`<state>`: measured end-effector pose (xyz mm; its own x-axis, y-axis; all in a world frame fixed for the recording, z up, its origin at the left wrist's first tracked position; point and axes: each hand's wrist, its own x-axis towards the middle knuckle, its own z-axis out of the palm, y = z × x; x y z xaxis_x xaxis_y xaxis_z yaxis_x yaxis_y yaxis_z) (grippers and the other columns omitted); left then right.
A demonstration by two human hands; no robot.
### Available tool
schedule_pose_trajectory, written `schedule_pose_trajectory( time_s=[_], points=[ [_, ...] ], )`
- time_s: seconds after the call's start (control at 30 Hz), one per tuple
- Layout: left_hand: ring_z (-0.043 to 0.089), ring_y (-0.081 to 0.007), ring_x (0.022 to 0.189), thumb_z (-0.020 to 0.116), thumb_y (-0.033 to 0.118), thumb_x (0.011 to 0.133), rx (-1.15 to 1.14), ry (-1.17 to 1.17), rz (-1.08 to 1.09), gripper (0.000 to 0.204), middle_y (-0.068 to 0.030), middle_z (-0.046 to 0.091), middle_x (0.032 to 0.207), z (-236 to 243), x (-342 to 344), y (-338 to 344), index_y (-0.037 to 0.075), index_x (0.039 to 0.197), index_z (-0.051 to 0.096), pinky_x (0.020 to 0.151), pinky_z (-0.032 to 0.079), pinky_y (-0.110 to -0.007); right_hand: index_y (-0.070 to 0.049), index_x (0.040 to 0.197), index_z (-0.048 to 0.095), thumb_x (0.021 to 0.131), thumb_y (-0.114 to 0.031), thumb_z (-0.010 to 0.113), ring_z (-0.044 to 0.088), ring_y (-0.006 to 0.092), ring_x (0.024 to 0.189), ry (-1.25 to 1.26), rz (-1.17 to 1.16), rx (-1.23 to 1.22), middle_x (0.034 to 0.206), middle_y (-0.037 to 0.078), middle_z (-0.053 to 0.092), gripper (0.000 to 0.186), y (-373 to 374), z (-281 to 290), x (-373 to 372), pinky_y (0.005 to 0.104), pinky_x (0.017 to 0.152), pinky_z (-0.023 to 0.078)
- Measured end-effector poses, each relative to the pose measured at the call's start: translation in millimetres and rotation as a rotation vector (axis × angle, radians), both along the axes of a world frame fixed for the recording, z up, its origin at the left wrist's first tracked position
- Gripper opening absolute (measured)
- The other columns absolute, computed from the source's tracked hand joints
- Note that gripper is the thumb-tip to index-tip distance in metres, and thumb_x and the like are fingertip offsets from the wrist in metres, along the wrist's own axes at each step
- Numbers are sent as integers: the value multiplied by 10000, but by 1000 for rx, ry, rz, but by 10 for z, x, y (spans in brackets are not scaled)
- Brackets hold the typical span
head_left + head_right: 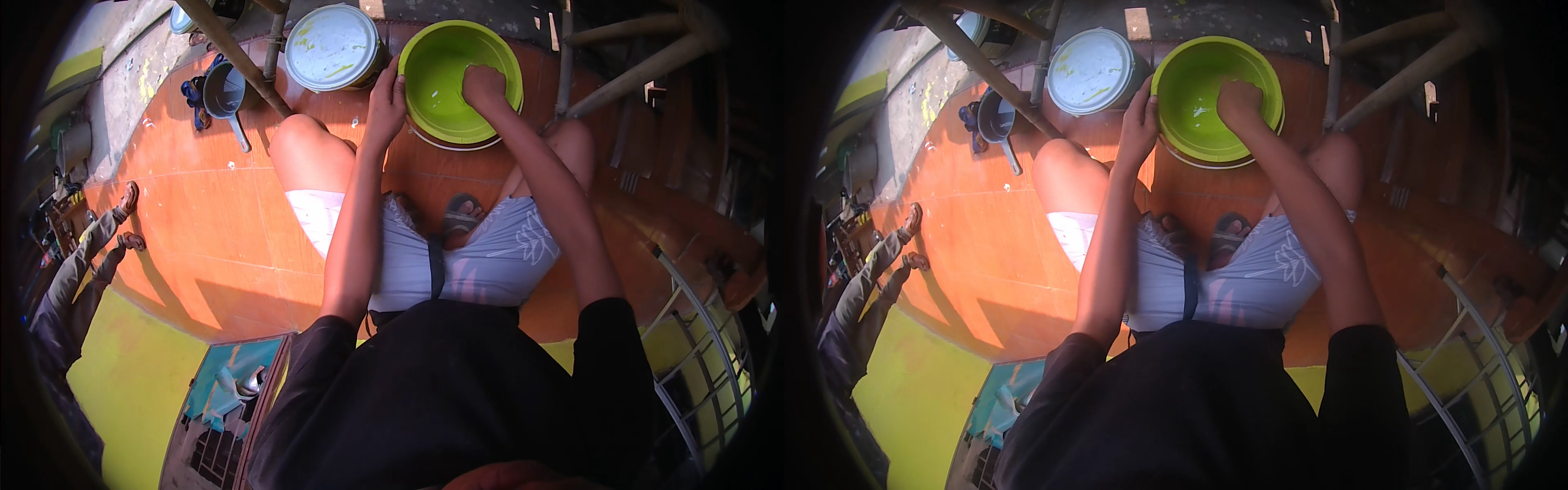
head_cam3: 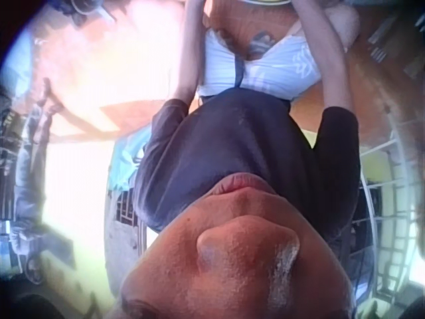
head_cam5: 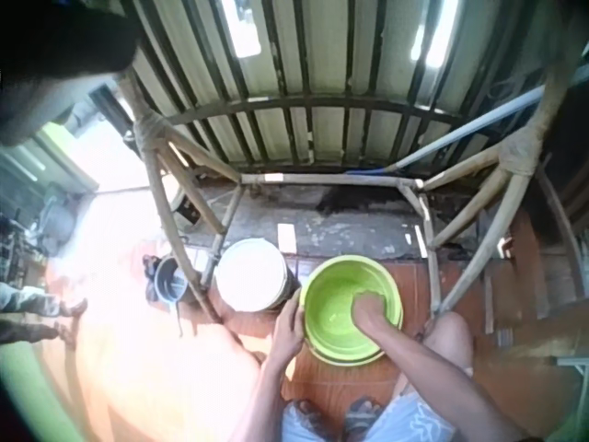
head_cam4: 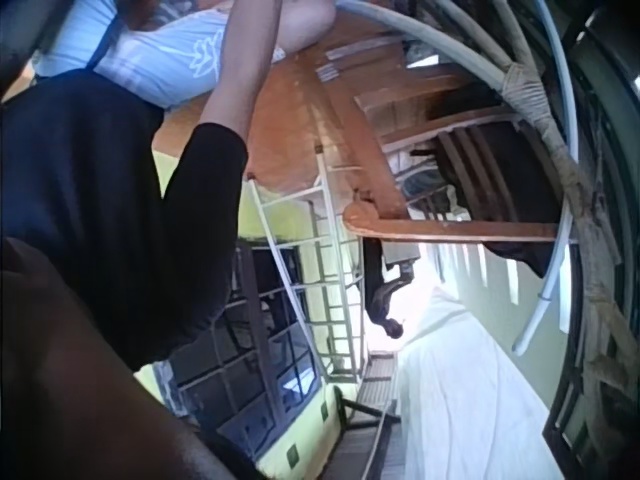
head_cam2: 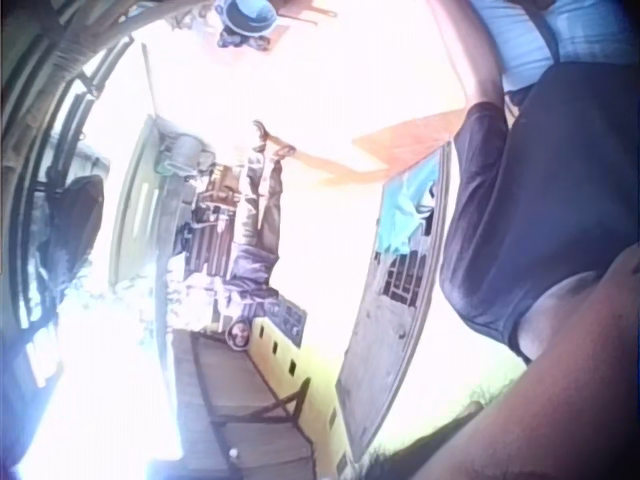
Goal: The person moves a ladder, fills a metal cup with water from a hose, and then sits on the floor to mix paint in a green bucket using a wooden stick. The person adds water to the paint and stirs it thoroughly.
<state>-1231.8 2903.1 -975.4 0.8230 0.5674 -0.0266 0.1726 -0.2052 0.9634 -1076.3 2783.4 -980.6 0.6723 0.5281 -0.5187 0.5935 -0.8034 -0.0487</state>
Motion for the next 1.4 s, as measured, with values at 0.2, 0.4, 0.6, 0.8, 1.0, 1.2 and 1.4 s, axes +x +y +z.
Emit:
schedule_pose_trajectory(
  time_s=[0.2,0.4,0.6,0.8,1.0,1.2,1.4],
  points=[
    [587,-354,1102,440,125,1006,26,-13,45,380,-233,596,1187,-91,-13,4,-38,1349,460,952,450,-385,-56,932,739,827,-147,617,698,315,924,77,-26,185,959,185,710,184,100,-149,-92,407,779,555],
    [578,-304,1171,443,89,1002,-142,36,85,380,-236,588,1257,-127,-65,-19,-50,1355,455,977,443,-363,-29,976,713,838,-177,599,672,355,986,30,-18,17,1028,204,692,233,267,-187,118,440,823,540],
    [580,-252,1155,428,150,1016,-137,40,77,406,-199,605,1240,-160,-54,-40,21,1400,438,968,442,-344,-33,994,719,834,-166,607,683,329,974,189,45,-63,1025,190,701,237,179,-142,-181,419,819,544],
    [594,-248,1125,435,166,1017,-149,66,81,397,-207,614,1218,-140,-49,-21,11,1383,450,946,454,-343,-5,967,709,836,-149,590,673,376,962,95,-62,143,1008,224,687,228,359,-261,-106,448,829,540],
    [607,-252,1096,444,180,1016,-199,77,94,398,-206,630,1185,-120,-44,-29,5,1373,456,938,456,-339,-8,975,704,844,-125,552,680,370,944,24,-16,12,1010,223,688,233,165,-267,21,444,812,548],
    [610,-237,1072,454,191,1015,-229,95,102,393,-195,637,1162,-134,-46,-36,9,1364,466,923,463,-336,-13,978,702,808,-125,613,684,359,925,107,118,-119,984,204,696,222,-24,-21,-226,436,793,549],
    [607,-173,979,464,238,1018,-306,106,149,380,-127,654,1063,-241,-70,-48,21,1327,503,852,484,-305,-49,973,700,823,-140,598,671,385,890,58,9,63,956,212,687,203,-288,365,-106,479,804,527]
  ],
)
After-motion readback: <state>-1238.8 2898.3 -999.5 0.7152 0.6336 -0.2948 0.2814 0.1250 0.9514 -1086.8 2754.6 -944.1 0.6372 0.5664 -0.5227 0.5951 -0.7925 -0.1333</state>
